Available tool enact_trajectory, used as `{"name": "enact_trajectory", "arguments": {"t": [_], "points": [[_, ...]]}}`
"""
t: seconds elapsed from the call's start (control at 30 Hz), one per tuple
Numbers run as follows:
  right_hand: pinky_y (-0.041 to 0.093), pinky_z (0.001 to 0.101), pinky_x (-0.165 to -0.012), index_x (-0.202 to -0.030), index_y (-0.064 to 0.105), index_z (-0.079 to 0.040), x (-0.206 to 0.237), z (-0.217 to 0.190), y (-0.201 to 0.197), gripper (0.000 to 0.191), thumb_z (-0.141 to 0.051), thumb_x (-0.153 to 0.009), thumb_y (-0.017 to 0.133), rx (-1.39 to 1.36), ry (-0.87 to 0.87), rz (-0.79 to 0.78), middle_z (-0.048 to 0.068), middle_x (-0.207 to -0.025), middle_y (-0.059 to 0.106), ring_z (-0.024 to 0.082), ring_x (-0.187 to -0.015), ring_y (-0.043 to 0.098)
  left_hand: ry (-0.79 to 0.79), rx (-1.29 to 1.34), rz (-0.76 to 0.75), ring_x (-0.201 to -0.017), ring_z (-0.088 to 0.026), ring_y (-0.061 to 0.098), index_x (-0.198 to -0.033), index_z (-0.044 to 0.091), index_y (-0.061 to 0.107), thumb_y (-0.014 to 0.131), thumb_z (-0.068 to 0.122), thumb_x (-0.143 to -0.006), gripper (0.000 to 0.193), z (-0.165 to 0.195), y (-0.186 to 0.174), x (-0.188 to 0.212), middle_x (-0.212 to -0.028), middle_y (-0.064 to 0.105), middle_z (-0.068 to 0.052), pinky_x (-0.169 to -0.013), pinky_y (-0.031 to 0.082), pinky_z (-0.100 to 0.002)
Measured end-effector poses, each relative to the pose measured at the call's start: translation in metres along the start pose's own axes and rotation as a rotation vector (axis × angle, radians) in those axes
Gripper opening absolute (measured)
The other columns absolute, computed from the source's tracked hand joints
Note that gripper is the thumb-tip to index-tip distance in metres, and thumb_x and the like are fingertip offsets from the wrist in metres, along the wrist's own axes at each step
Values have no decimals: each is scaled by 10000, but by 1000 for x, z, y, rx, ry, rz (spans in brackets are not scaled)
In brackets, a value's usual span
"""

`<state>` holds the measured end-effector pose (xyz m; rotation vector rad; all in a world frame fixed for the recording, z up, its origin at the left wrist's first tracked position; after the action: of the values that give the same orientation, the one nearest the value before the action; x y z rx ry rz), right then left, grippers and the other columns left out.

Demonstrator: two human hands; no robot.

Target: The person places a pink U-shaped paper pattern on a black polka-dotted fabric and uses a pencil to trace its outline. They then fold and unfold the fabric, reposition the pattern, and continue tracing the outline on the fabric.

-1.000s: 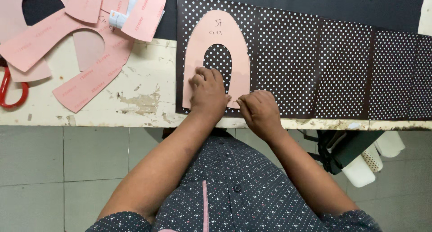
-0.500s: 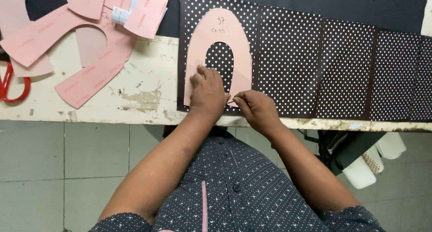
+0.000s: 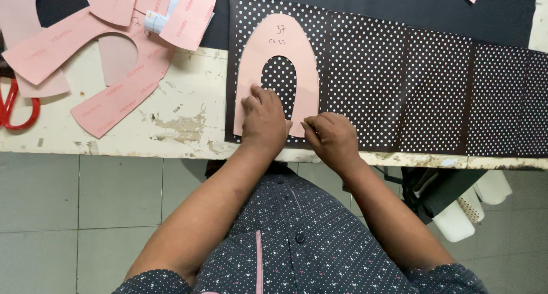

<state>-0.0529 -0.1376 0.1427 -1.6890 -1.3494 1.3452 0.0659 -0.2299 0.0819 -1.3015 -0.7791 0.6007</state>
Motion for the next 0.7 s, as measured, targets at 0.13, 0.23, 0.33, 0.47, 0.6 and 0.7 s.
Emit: {"name": "enact_trajectory", "arguments": {"t": [0.13,0.23,0.33,0.47,0.6,0.7], "points": [[536,318,-593,-938,760,-50,1,11,6,108,-155,-913,755,-196,212,-96,63,-798,707,188,-659,671,2,60,-50,-1191,-532,466,-1425,-193,325,636,623,-877,1031,1,-6,4,-1436,302,-466,-1063,377,-546],[548,315,-620,-1019,750,-37,3,16,11,130,-148,-974,700,-286,252,-105,83,-839,708,184,-692,686,11,47,-71,-1231,-565,445,-1452,-191,307,635,668,-861,1093,2,-10,8,-1455,285,-474,-1065,391,-544],[559,322,-650,-1041,736,-30,4,20,17,155,-162,-1004,664,-359,296,-143,98,-881,723,195,-726,707,4,22,-62,-1228,-558,455,-1447,-183,318,638,688,-845,1106,3,-12,9,-1455,295,-470,-1065,405,-542],[569,363,-708,-1021,738,-28,-2,20,23,179,-186,-995,659,-322,247,-212,111,-922,740,252,-789,722,4,-11,-36,-1226,-544,472,-1435,-186,349,657,700,-829,1117,4,-13,7,-1455,330,-468,-1076,410,-543],[548,420,-739,-966,737,-43,-10,20,25,179,-211,-983,677,-171,169,-249,110,-918,739,310,-814,701,10,-31,-57,-1225,-550,474,-1438,-190,333,675,692,-820,1130,4,-14,6,-1450,339,-471,-1057,426,-529],[526,446,-745,-967,722,-48,-23,23,24,155,-195,-985,674,-17,68,-148,99,-904,724,308,-803,683,0,19,-71,-1224,-561,475,-1448,-193,310,695,671,-818,1137,4,-16,5,-1461,333,-471,-1014,464,-506]]}}
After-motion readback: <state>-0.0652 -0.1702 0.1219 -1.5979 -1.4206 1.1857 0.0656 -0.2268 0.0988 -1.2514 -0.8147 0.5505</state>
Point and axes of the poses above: each hand's wrist, its own x-axis away from the middle knuckle, its own y-axis out of the palm, z = x × y, the point moved 3 cm from there along -x, towards the middle knuckle
